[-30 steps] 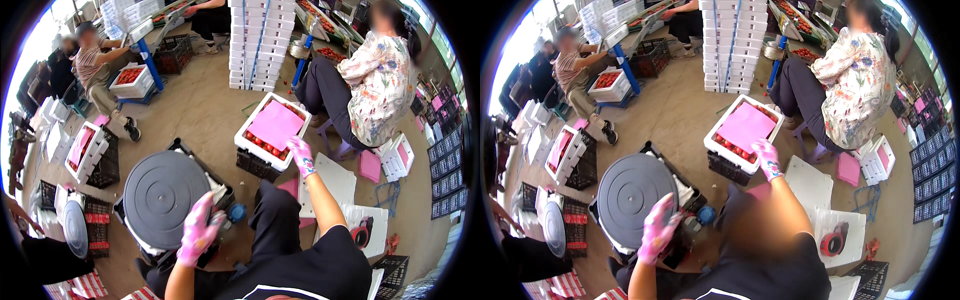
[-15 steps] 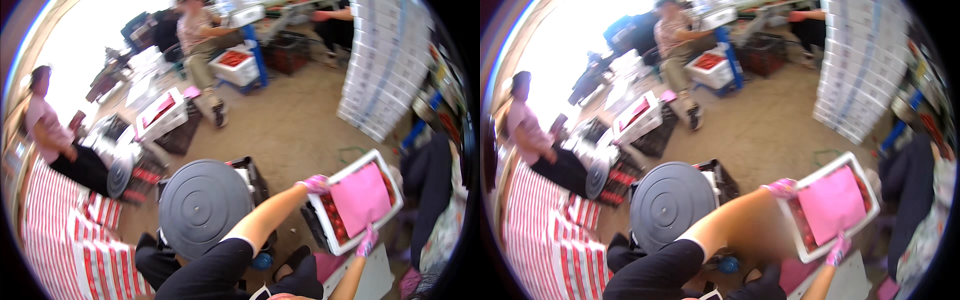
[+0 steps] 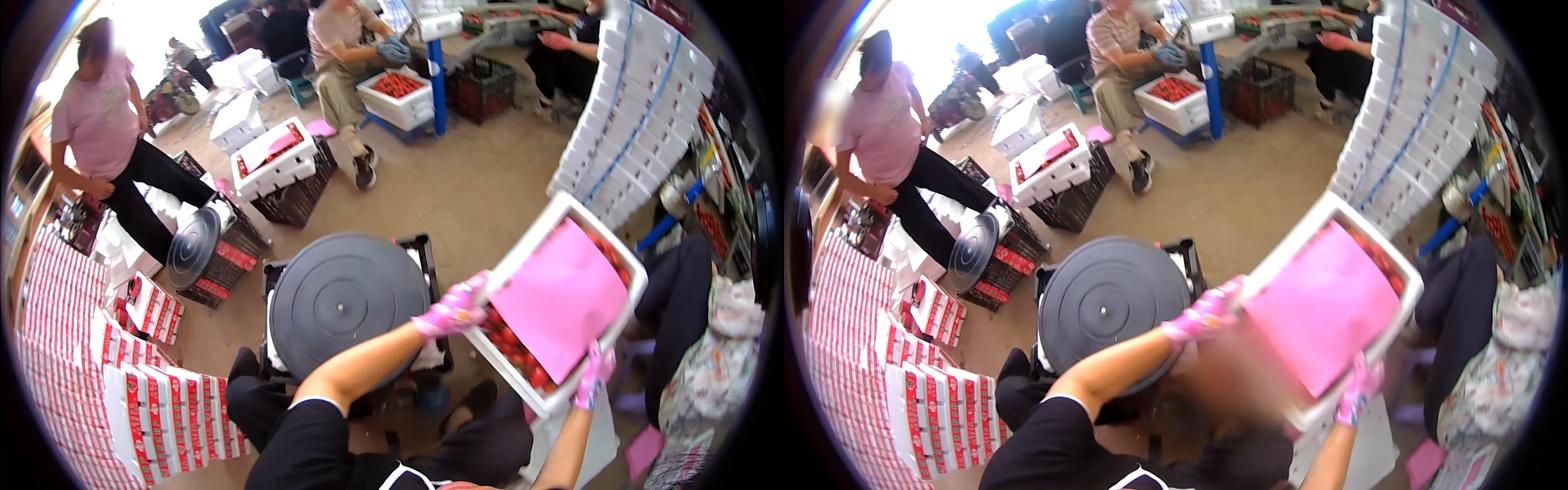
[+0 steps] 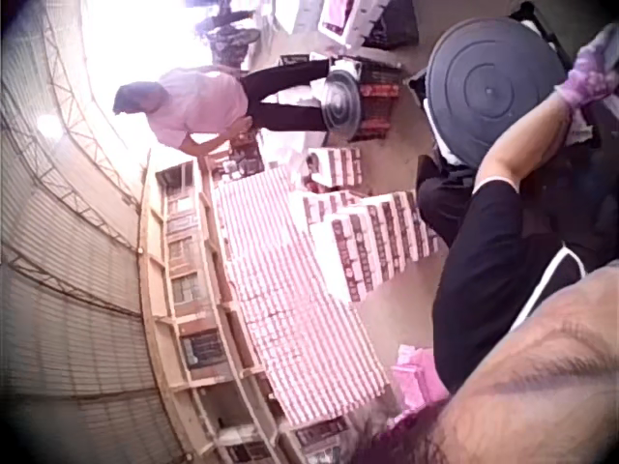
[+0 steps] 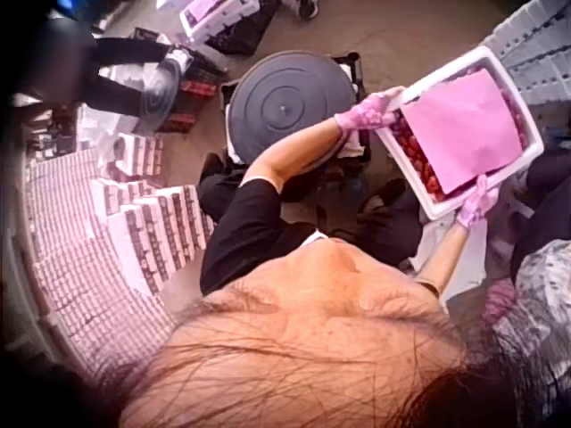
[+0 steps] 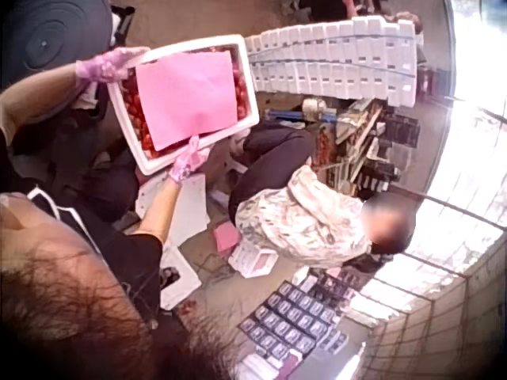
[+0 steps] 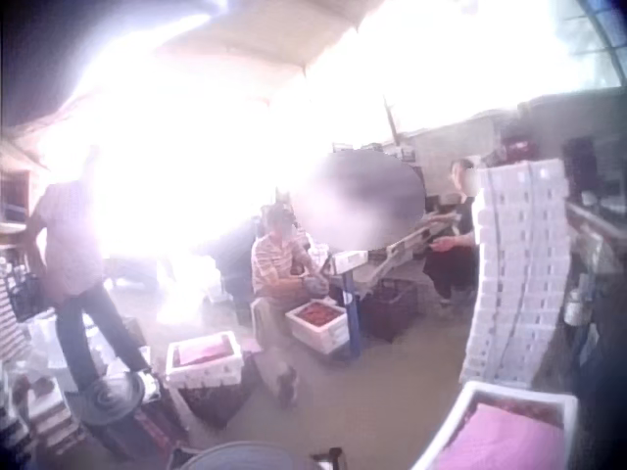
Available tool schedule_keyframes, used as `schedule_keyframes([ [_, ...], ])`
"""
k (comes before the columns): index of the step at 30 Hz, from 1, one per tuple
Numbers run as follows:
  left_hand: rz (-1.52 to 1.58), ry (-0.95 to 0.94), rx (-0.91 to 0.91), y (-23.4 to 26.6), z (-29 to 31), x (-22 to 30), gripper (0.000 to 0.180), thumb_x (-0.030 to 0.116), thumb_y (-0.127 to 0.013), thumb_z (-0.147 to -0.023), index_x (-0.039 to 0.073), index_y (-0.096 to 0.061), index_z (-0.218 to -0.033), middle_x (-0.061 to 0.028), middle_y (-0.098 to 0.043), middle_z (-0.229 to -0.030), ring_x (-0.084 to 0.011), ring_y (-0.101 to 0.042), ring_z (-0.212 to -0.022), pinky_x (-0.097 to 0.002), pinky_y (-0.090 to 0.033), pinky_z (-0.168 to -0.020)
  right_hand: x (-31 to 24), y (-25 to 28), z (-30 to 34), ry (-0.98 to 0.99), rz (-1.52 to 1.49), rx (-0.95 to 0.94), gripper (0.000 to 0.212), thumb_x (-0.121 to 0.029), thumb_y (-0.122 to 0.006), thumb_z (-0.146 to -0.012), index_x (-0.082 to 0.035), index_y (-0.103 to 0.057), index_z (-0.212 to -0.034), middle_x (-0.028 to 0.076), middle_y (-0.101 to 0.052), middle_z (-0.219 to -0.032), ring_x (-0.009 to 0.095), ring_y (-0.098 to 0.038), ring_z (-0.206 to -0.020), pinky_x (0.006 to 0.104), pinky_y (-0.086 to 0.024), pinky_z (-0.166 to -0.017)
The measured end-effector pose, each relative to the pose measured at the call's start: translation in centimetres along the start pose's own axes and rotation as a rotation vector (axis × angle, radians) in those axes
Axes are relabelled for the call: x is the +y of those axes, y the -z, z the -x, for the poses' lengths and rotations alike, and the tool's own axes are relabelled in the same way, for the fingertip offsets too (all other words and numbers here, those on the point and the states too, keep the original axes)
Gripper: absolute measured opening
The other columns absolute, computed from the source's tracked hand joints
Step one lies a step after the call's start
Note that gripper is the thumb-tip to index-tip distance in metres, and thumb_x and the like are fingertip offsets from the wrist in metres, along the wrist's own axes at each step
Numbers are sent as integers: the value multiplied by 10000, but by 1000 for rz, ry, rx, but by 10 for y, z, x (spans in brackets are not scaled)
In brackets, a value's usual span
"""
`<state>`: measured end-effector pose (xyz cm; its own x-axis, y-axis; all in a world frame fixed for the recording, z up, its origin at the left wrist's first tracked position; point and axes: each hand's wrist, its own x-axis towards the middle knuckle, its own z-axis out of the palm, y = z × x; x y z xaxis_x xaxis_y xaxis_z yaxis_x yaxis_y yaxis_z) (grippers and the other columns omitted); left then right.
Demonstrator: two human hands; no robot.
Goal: The person places lids onto containers of tomatoes and seals them with red tape using a dispenser.
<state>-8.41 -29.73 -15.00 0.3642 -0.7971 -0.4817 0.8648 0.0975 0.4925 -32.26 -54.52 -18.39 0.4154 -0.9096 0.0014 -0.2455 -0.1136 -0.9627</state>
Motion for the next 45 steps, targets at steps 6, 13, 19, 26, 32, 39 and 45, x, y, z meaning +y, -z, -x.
schedule_keyframes([
  [6, -1268, -738, 468, 45, 212, 26, 649, 19, -472, -711, 37, -487, -1360, -102, -617, -1067, -150, -568, -816, -277, -470, -714, -94, -110, 98, 149, -68, -532, 171, -133, -687, -814, -29, -630, -937, -7, -572, -729, 108, -545, -655, 255, -444, -566],
  [13, -1031, -631, 871, 181, 329, -4, 546, 40, -566, -838, -28, -454, -1368, -152, -609, -1232, -201, -609, -1079, -310, -472, -928, -87, -260, 178, -86, 154, -1003, 537, -315, -716, -823, -3, -584, -1240, 231, -643, -1175, 340, -620, -1103, 413, -489, -956],
  [19, -1161, -345, 632, 184, 351, -13, 605, 72, -599, -859, -34, -411, -1424, -214, -542, -1323, -253, -528, -1232, -327, -397, -1044, -75, -213, 142, 561, 262, -1053, 570, -372, -625, -893, -29, -529, -1339, 198, -615, -1266, 354, -593, -1165, 392, -465, -994],
  [26, -2059, -647, 848, 140, 277, 17, 556, 330, -501, -984, 73, -415, -1470, -199, -344, -1535, -391, -265, -1433, -469, -208, -1177, 57, 48, 92, 21, 507, -122, 476, -382, -587, -914, -70, -623, -1271, 135, -609, -1315, 290, -572, -1216, 372, -420, -1060],
  [32, -2336, -406, 863, 158, 208, 12, 553, 352, -406, -1020, 129, -327, -1520, -145, -289, -1576, -395, -246, -1441, -476, -183, -1182, 193, 133, 164, -448, 824, -98, 669, -369, -716, -781, -43, -549, -1341, 213, -568, -1326, 344, -534, -1243, 398, -417, -1064],
  [39, -2417, -462, 811, 131, 211, 25, 582, 374, -406, -1016, 97, -311, -1519, -180, -296, -1561, -400, -253, -1437, -499, -186, -1178, 259, 92, 164, -835, 382, 529, 796, -460, -751, -765, 17, -500, -1351, 210, -567, -1305, 353, -554, -1178, 410, -450, -1021],
  [45, -2338, -774, 664, 119, 178, 32, 610, 396, -421, -1008, 69, -313, -1511, -212, -318, -1540, -413, -266, -1429, -539, -181, -1171, 337, 119, 150, -909, -978, 939, 532, -448, -733, -831, -189, -602, -1276, 103, -641, -1122, 235, -620, -975, 390, -536, -804],
])
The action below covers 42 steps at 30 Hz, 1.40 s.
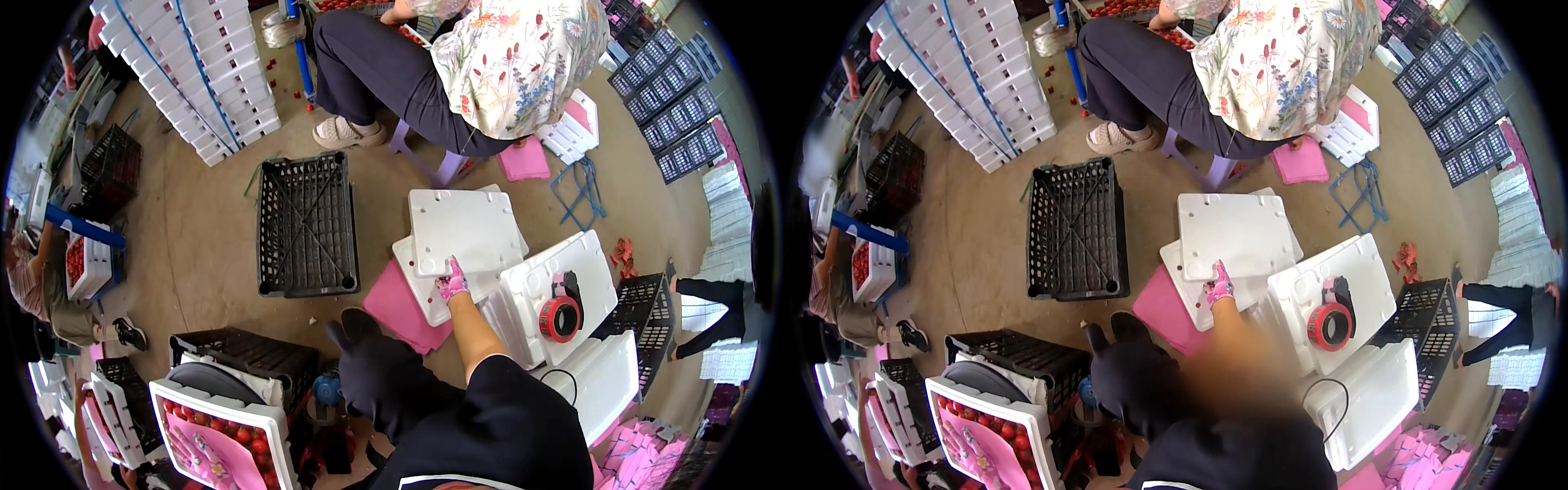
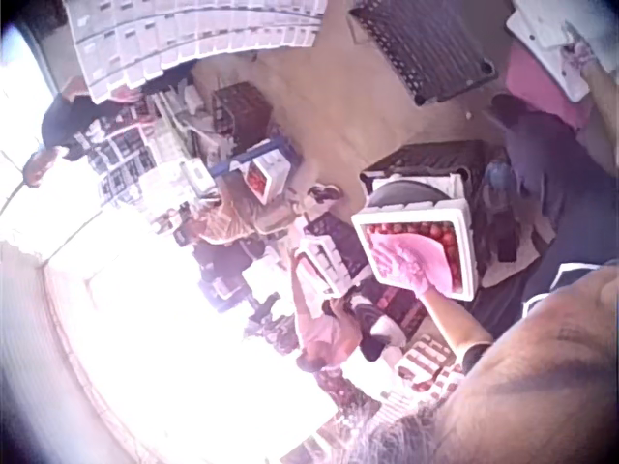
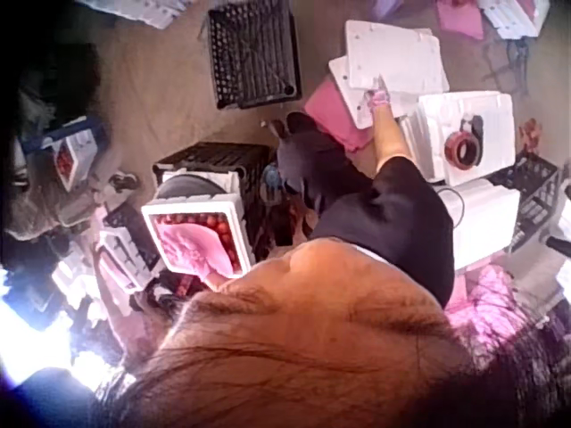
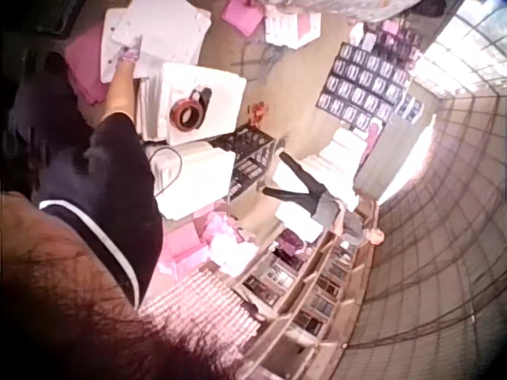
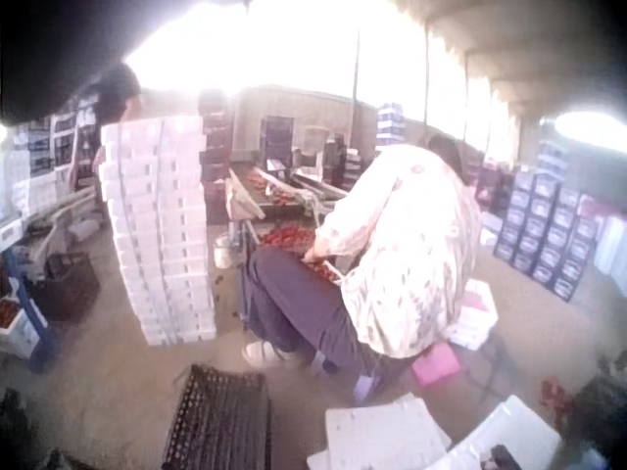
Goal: The person places lids onto containers of tomatoes and seals them with red tape using a dispenser.
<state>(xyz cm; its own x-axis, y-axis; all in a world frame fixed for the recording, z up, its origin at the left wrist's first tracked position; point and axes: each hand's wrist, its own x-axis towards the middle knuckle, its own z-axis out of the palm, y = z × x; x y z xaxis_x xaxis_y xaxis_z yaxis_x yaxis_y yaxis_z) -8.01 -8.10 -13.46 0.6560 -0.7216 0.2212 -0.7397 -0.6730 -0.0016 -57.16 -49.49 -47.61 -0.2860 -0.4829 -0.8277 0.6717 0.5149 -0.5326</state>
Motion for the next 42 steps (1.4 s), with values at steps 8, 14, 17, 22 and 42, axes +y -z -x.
schedule_keyframes([
  [8, -588, -387, 246, 4, -16, -28, 658, 465, -344, -1013, 2, -341, -1480, -234, -411, -1480, -390, -364, -1387, -475, -235, -1174, -32, -16, 53, 15, -271, -303, 311, -313, -656, -925, -147, -612, -1185, 14, -623, -859, 139, -554, -644, 291, -478, -521],
  [14, -221, 1, -66, 28, 22, 16, 676, 479, -384, -1001, 9, -322, -1484, -232, -390, -1487, -427, -353, -1371, -520, -254, -1144, -64, -47, 240, -125, -250, -459, 363, -428, -603, -953, -104, -577, -1115, 28, -605, -709, 153, -463, -421, 284, -359, -373],
  [17, -188, 0, 12, 16, 28, -9, 635, 472, -431, -992, 47, -379, -1461, -184, -439, -1462, -410, -399, -1325, -562, -316, -1066, -69, -61, 354, -264, -255, -590, 395, -435, -558, -975, -73, -585, -1131, 60, -650, -743, 169, -449, -387, 296, -343, -350],
  [22, -124, -28, 51, -14, 5, 17, 613, 517, -407, -996, 128, -418, -1469, -161, -471, -1455, -454, -433, -1282, -616, -302, -1061, -50, -23, 355, 555, 390, -1055, 503, -407, -499, -1001, -5, -530, -1302, 136, -667, -1131, 217, -676, -990, 360, -575, -837],
  [42, 1649, 803, 372, 43, 182, -32, 761, 83, -549, -929, 52, -120, -1557, -141, -423, -1427, -211, -479, -1215, -292, -403, -994, 186, -150, 545, 445, 1716, -1729, 503, -422, -605, -909, -16, -615, -1207, 99, -672, -1018, 205, -622, -938, 327, -484, -814],
])
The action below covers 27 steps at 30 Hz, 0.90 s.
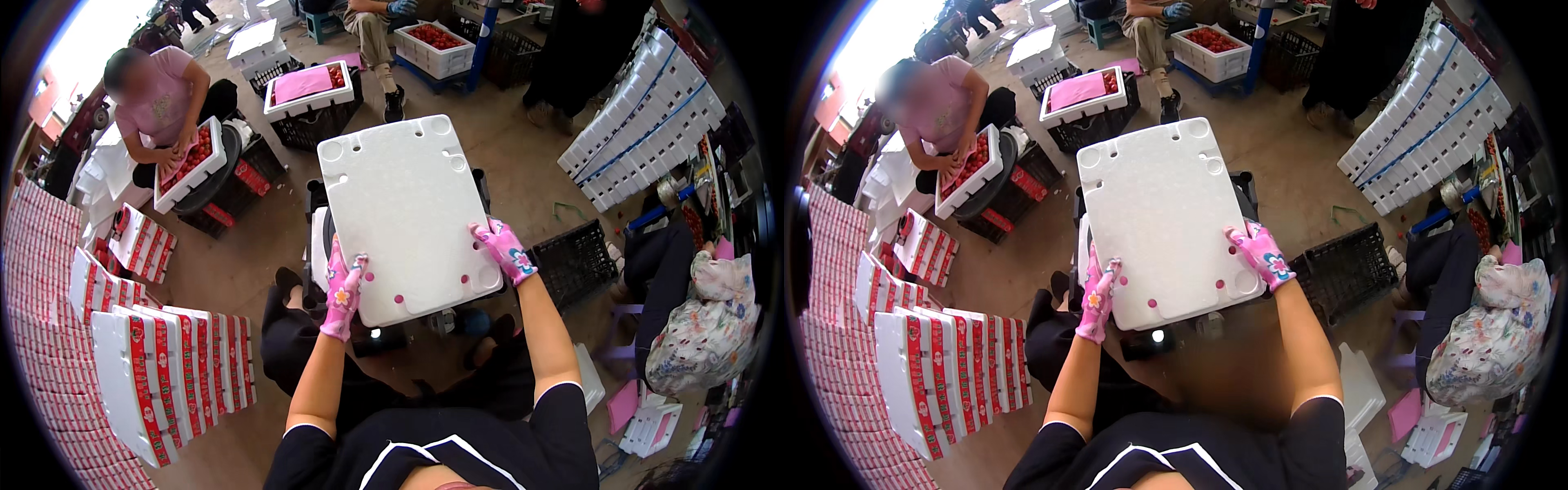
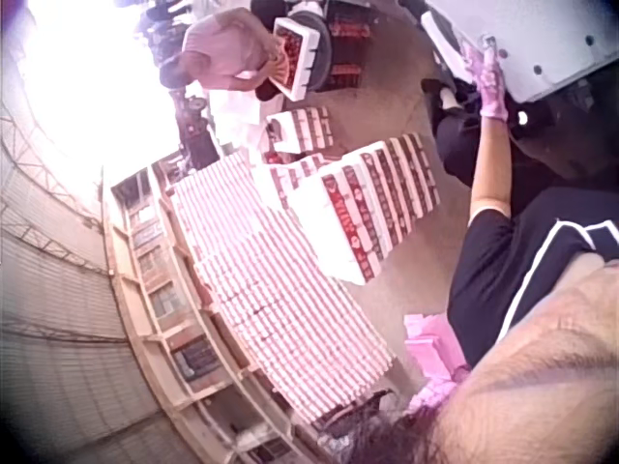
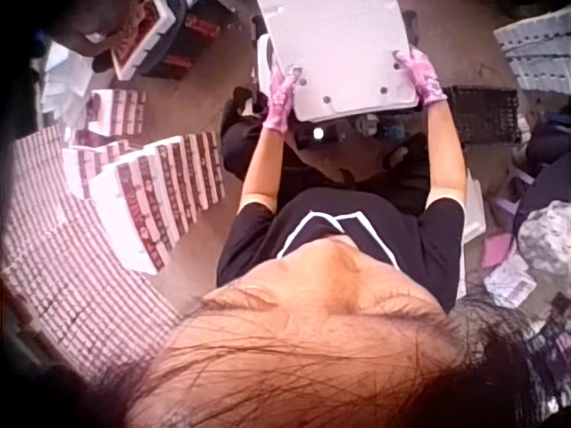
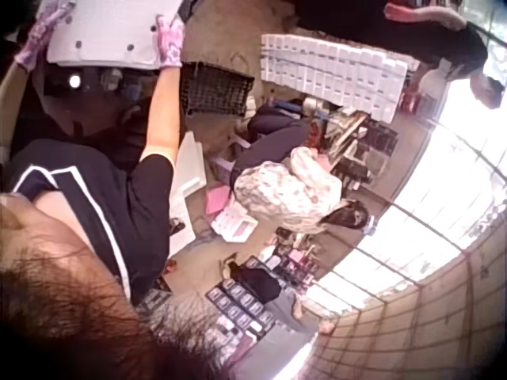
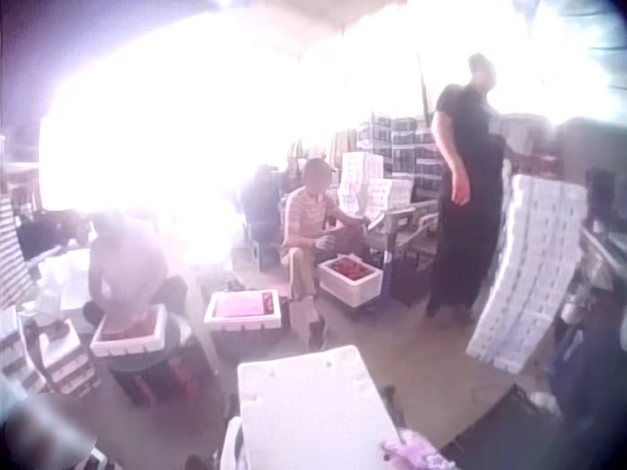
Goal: The person places lids onto containers of tomatoes and seals them with red tape using a dispenser.
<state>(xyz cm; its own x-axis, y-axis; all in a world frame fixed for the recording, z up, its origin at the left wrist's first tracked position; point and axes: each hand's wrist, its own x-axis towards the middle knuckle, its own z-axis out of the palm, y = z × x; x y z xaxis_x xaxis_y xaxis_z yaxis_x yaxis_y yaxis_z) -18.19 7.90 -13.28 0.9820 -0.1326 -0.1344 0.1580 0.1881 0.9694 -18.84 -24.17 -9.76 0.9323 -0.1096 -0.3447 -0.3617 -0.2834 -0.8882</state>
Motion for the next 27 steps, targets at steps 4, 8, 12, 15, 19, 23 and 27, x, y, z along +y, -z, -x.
schedule_keyframes([
  [4, 98, 39, 32, 1, -13, -15, 840, 62, -520, -931, 154, 5, -1580, -104, -394, -1430, -171, -518, -1012, -255, -445, -850, 13, -10, -17, 0, 442, 210, 734, -588, -573, -887, -3, -547, -1330, 244, -506, -1348, 387, -482, -1268, 436, -393, -1062],
  [8, -52, 27, 65, -24, -11, -21, 827, 97, -512, -958, 148, 37, -1574, -122, -446, -1365, -132, -506, -790, -245, -452, -645, 26, 18, -31, -32, 309, 101, 740, -540, -609, -884, 6, -509, -1373, 229, -497, -1372, 360, -481, -1282, 411, -397, -1063],
  [12, -150, 31, 55, -36, -5, -12, 811, 86, -513, -957, 124, 12, -1574, -171, -474, -1336, -142, -536, -818, -258, -481, -686, 32, 16, -25, 22, 421, 220, 708, -513, -596, -897, 3, -505, -1374, 221, -497, -1386, 353, -475, -1293, 402, -374, -1082],
  [15, -152, 11, 52, -40, -1, -10, 809, 40, -514, -927, 68, -20, -1568, -192, -429, -1405, -196, -555, -978, -288, -503, -808, 56, 21, -16, 95, 437, 260, 591, -461, -575, -923, 8, -576, -1283, 215, -577, -1271, 359, -527, -1216, 410, -394, -1051],
  [19, -422, -297, 209, -27, -12, -62, 771, 36, -518, -922, 32, -83, -1558, -198, -218, -1573, -270, -413, -1297, -317, -416, -1010, 49, 14, -15, 201, 439, 253, 429, -366, -520, -970, -10, -625, -1186, 182, -627, -1098, 333, -582, -1009, 428, -447, -920],
  [23, -223, -138, 155, -17, -6, -85, 749, 34, -485, -947, 99, -78, -1573, -141, -214, -1595, -195, -520, -1092, -255, -500, -789, 56, 11, -27, 147, 350, 70, 523, -376, -484, -994, 37, -541, -1311, 233, -601, -1217, 351, -563, -1133, 410, -430, -1000],
  [27, -864, -492, 460, -15, -13, -128, 742, 53, -481, -958, 98, -66, -1571, -142, -162, -1611, -196, -460, -1211, -253, -527, -796, 114, 20, -48, 233, 225, 96, 555, -398, -478, -1005, 74, -551, -1288, 242, -596, -1278, 351, -561, -1196, 381, -426, -1033],
])
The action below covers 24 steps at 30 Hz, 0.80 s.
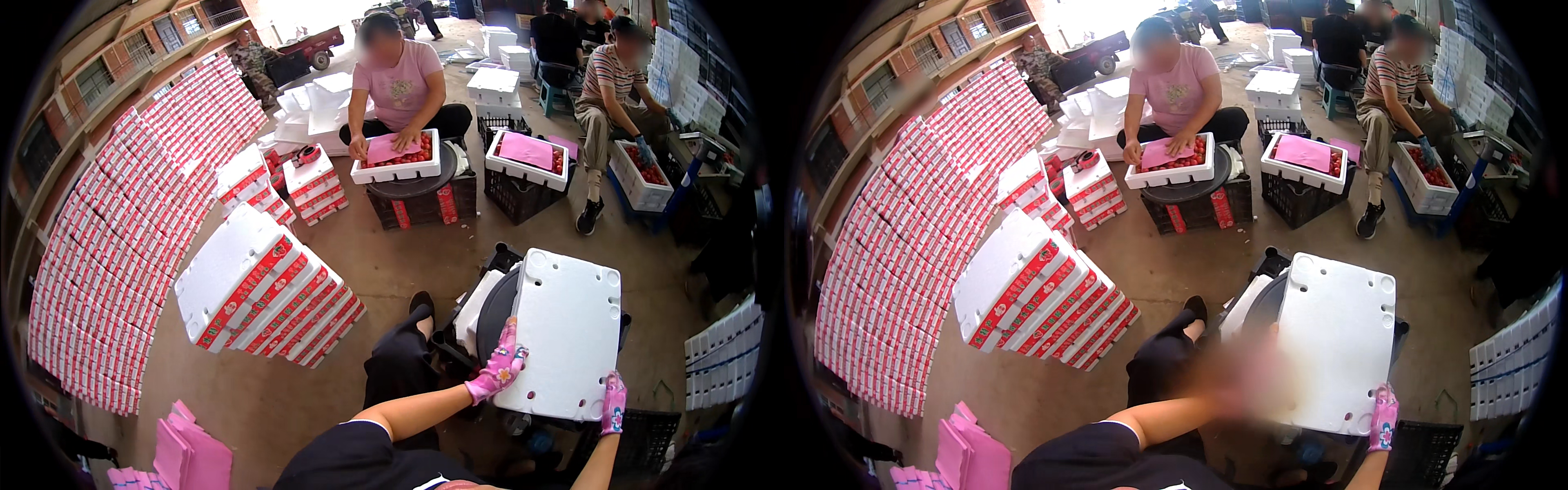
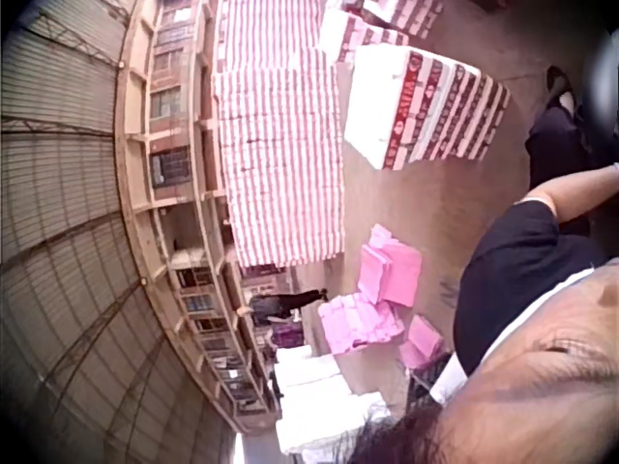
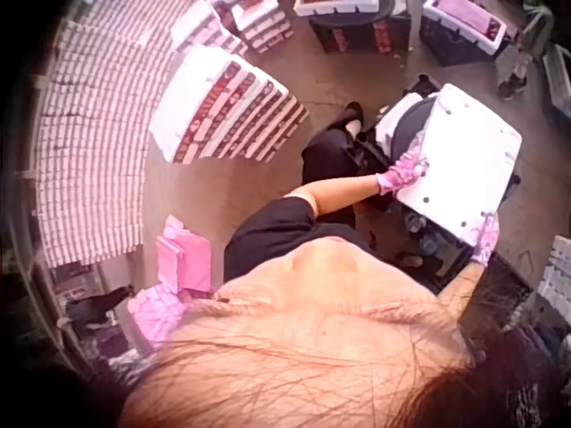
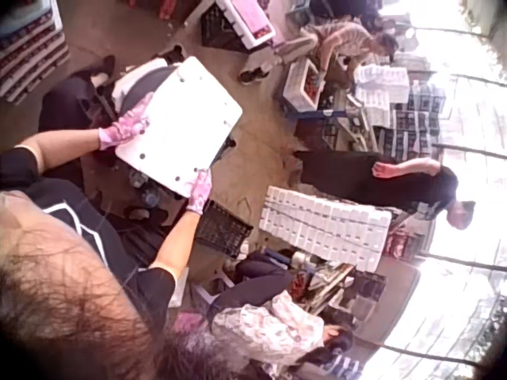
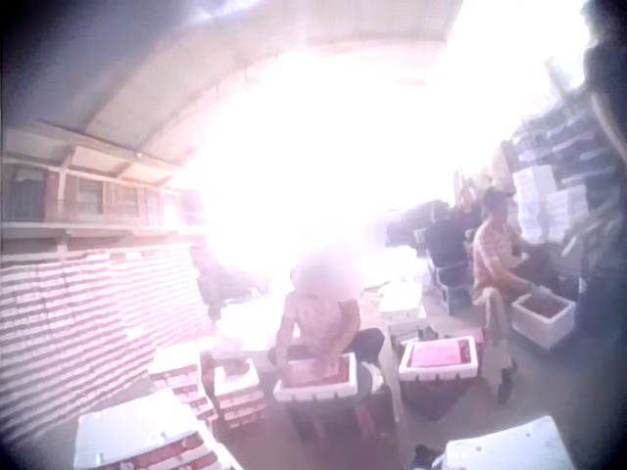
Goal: The person places lids onto containers of tomatoes and seals them with red tape using a dispenser.
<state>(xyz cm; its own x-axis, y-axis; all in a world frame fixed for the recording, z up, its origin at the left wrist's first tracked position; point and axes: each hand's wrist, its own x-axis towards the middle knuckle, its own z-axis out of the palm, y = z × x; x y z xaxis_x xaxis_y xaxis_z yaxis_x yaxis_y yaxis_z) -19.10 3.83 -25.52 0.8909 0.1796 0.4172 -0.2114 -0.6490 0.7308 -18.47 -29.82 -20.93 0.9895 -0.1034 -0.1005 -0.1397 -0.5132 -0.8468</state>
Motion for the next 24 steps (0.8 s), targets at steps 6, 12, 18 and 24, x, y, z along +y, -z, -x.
schedule_keyframes([
  [6, 755, 462, -261, 27, -16, 50, 783, 58, -508, -949, 108, -37, -1573, -119, -101, -1625, -200, -453, -1211, -273, -534, -770, -9, 18, 3, -91, -97, 1, 500, -361, -484, -1010, 66, -587, -1250, 176, -620, -1269, 253, -566, -1186, 353, -425, -1028],
  [12, 389, 82, -556, 58, -109, -14, 646, 170, -577, -911, 45, -304, -1483, -186, -366, -1499, -336, -519, -1204, -410, -462, -950, -46, -46, 71, -276, -92, 127, 343, -271, -548, -959, 10, -581, -1153, 147, -665, -1010, 237, -633, -976, 354, -512, -865],
  [18, -494, -405, -678, 23, -159, 91, 572, 367, -526, -948, 183, -407, -1476, -202, -379, -1511, -440, -291, -1414, -549, -164, -1167, -105, -27, 33, -256, -278, 252, 965, -475, -731, -810, 5, -243, -1490, 260, -378, -1463, 361, -391, -1359, 418, -319, -1128],
  [24, -577, -645, -602, -14, -124, 129, 549, 345, -507, -952, 191, -425, -1472, -174, -331, -1549, -410, -248, -1445, -583, -89, -1178, -53, -7, 15, -402, -311, 519, 763, -530, -589, -885, 38, -434, -1371, 265, -563, -1297, 386, -542, -1220, 444, -420, -1038],
])
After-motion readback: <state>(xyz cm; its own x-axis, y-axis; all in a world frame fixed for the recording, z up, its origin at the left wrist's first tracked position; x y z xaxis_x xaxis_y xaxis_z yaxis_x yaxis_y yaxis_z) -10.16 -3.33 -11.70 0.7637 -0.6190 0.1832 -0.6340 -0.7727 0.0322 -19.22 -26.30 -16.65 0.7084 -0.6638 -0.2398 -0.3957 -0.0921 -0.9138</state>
